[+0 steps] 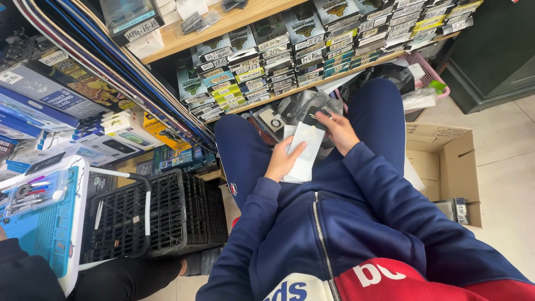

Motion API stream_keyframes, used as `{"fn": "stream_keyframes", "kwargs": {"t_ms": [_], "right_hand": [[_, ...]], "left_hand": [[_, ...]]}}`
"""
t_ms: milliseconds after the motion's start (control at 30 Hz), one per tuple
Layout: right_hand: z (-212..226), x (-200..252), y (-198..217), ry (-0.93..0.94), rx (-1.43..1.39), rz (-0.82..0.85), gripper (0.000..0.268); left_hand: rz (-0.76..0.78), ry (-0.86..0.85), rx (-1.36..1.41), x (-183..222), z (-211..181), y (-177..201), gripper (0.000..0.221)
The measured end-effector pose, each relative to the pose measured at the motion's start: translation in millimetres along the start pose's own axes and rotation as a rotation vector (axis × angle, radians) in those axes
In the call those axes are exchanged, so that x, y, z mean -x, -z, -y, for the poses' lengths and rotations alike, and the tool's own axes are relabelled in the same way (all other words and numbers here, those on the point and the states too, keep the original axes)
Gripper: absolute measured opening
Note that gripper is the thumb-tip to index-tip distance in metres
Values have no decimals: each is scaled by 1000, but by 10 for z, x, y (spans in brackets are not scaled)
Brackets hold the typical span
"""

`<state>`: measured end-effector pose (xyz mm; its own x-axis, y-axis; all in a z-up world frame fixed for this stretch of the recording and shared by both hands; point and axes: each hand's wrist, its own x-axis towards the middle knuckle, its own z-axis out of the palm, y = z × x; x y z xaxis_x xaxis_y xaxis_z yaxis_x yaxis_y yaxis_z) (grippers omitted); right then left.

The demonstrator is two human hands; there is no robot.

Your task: Unboxing and inspecting a small electronic component package and its documentation

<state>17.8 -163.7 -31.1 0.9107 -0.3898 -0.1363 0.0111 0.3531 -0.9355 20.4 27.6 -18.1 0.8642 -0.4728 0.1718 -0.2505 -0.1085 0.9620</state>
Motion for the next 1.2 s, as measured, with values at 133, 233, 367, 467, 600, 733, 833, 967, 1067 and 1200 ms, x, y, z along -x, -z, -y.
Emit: {"fn": "stream_keyframes", "kwargs": {"t_ms": [133, 233, 367, 467, 600, 733, 833, 967, 1067, 1200], "right_hand": [[-239, -183, 18, 91, 120, -41, 23], [-119, -166, 2, 200, 202, -240, 14], [-424, -314, 174, 92, 211, -59, 26], [-153, -168, 159, 69, 137, 26, 28], [-164, -419, 259, 23, -389, -211, 30], [-257, -374, 182, -59, -186, -254, 47], [-363, -316, 180, 65, -20, 4, 28], [-176, -138, 159, 202, 170, 120, 29], [80, 47, 145, 208, 306, 61, 49], [340, 237, 124, 344, 356, 64, 88]], "left_hand": [[-14, -69, -35, 9, 132, 45, 30], [10, -24, -95, -20, 139, -48, 47], [-50, 173, -115, -36, 69, -76, 47], [-61, 252, -45, -44, 4, -89, 35], [-139, 323, -72, -45, 26, -62, 37], [-151, 465, -82, -78, 38, -39, 42], [-141, 484, -234, -202, 423, -2, 51], [-196, 526, -94, -150, 211, -78, 44], [-212, 533, -30, -102, 107, -122, 40], [-236, 498, 8, -107, 132, -131, 36]]}}
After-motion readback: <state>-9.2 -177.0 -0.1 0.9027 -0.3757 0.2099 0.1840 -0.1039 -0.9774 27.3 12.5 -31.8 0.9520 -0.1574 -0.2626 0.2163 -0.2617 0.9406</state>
